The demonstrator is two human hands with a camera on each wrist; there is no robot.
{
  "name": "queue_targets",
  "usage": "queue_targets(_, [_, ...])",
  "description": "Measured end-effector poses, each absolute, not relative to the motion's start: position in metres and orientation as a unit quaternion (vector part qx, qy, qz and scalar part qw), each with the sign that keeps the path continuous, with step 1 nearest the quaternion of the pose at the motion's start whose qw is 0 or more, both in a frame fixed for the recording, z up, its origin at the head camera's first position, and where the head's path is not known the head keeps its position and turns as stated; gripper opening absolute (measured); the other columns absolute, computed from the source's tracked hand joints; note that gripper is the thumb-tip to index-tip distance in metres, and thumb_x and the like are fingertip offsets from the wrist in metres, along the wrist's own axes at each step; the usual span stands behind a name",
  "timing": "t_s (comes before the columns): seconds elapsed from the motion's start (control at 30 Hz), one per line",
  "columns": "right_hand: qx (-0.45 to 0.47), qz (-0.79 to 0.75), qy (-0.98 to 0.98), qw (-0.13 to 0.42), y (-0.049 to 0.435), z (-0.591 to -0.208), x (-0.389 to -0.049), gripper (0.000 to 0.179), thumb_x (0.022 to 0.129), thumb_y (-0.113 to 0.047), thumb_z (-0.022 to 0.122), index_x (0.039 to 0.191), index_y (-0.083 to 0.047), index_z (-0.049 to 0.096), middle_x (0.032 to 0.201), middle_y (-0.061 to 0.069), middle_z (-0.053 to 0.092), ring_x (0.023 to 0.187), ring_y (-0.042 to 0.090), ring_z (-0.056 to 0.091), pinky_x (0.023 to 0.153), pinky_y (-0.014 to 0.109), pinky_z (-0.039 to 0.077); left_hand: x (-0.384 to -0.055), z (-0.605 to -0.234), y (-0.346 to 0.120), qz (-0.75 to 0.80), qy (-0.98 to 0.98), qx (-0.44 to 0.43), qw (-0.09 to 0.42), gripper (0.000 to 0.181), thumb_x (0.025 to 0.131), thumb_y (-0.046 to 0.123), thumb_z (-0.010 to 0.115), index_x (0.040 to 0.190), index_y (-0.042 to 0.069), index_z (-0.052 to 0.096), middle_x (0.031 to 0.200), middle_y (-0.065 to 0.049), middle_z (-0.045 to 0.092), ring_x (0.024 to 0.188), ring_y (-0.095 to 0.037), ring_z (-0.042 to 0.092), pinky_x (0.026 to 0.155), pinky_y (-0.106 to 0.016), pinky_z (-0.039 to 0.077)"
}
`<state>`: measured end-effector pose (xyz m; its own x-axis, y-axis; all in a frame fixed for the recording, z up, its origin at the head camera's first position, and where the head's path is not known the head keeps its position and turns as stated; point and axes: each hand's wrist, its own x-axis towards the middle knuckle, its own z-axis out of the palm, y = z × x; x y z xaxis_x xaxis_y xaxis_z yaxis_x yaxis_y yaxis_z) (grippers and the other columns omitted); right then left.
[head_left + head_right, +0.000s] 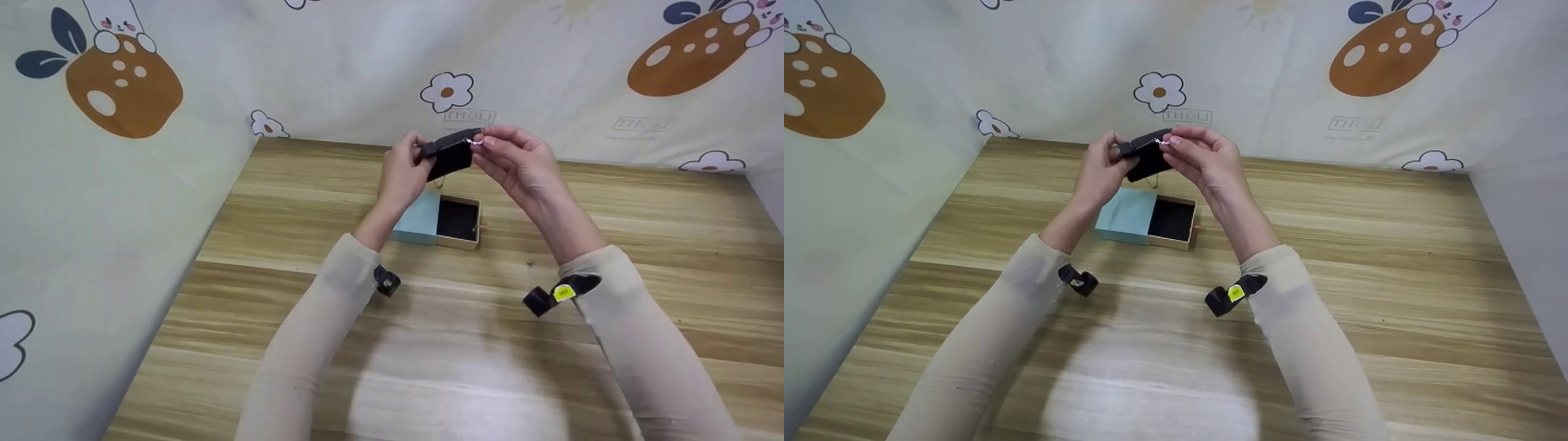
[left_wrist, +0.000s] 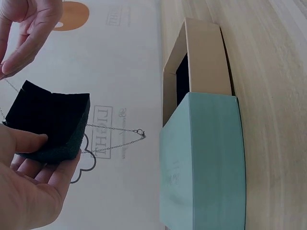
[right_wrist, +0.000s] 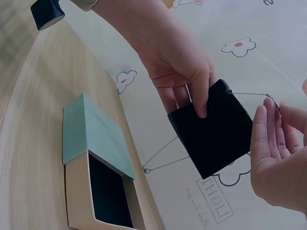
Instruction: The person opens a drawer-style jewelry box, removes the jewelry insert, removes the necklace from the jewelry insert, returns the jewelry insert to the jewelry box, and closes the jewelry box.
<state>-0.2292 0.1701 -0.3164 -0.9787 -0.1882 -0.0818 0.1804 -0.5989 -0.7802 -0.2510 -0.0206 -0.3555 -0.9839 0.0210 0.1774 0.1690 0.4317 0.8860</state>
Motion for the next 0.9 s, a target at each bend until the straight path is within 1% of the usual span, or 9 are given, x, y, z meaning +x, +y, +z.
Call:
queue_targets(0.13, [-0.001,-0.894,0.436,0.104,0.170,-0.313,-0.229,0.009,0.087,0.008,0.068,0.091,0.000,0.070,0.086,0.013,0.075,0.077,0.021,0.075,0.075,0.030,0.061,-0.251,-0.356,-0.020,-0.506,-0.858,-0.062,0.064,0.013,0.096,0.006,0.060,0.109,0.004,0.062,0.104,-0.012,0.076,0.093,-0.019,0.063,0.090,-0.031,0.050])
queue_targets(0.23, [0.001,-0.896,0.432,0.105,0.169,-0.310,-0.230,0.009,0.086,0.009,0.069,0.091,0.002,0.070,0.086,0.013,0.074,0.078,0.022,0.074,0.076,0.030,0.061,-0.251,-0.357,-0.019,-0.490,-0.867,-0.066,0.060,0.014,0.097,0.005,0.060,0.110,0.004,0.063,0.107,-0.013,0.075,0.097,-0.021,0.065,0.093,-0.033,0.050])
queue_targets(0.57, [-0.005,-0.898,0.428,0.097,0.173,-0.304,-0.232,0.010,0.087,0.011,0.067,0.092,0.003,0.070,0.086,0.014,0.074,0.079,0.023,0.075,0.077,0.030,0.061,-0.250,-0.360,-0.019,-0.485,-0.870,-0.078,0.050,0.013,0.097,0.006,0.060,0.110,0.004,0.062,0.108,-0.012,0.075,0.098,-0.020,0.066,0.092,-0.033,0.051])
queue_targets(0.63, [-0.007,-0.899,0.427,0.096,0.175,-0.303,-0.233,0.010,0.087,0.011,0.067,0.092,0.003,0.070,0.087,0.014,0.075,0.080,0.023,0.075,0.076,0.030,0.061,-0.250,-0.361,-0.019,-0.483,-0.870,-0.081,0.050,0.013,0.097,0.005,0.060,0.109,0.003,0.063,0.105,-0.012,0.075,0.098,-0.021,0.067,0.091,-0.033,0.051])
queue_targets(0.8, [-0.008,-0.901,0.425,0.091,0.181,-0.302,-0.233,0.010,0.087,0.010,0.068,0.094,0.004,0.069,0.088,0.015,0.075,0.081,0.024,0.075,0.076,0.030,0.061,-0.249,-0.361,-0.020,-0.483,-0.869,-0.090,0.052,0.013,0.095,0.003,0.060,0.108,0.002,0.063,0.099,-0.013,0.075,0.092,-0.021,0.065,0.087,-0.032,0.050])
queue_targets(0.9, [-0.004,-0.903,0.419,0.091,0.184,-0.301,-0.233,0.010,0.087,0.011,0.067,0.094,0.004,0.069,0.089,0.016,0.075,0.081,0.024,0.075,0.076,0.031,0.061,-0.249,-0.361,-0.020,-0.483,-0.869,-0.093,0.051,0.012,0.096,0.004,0.060,0.107,0.002,0.063,0.099,-0.013,0.075,0.089,-0.019,0.063,0.086,-0.032,0.050])
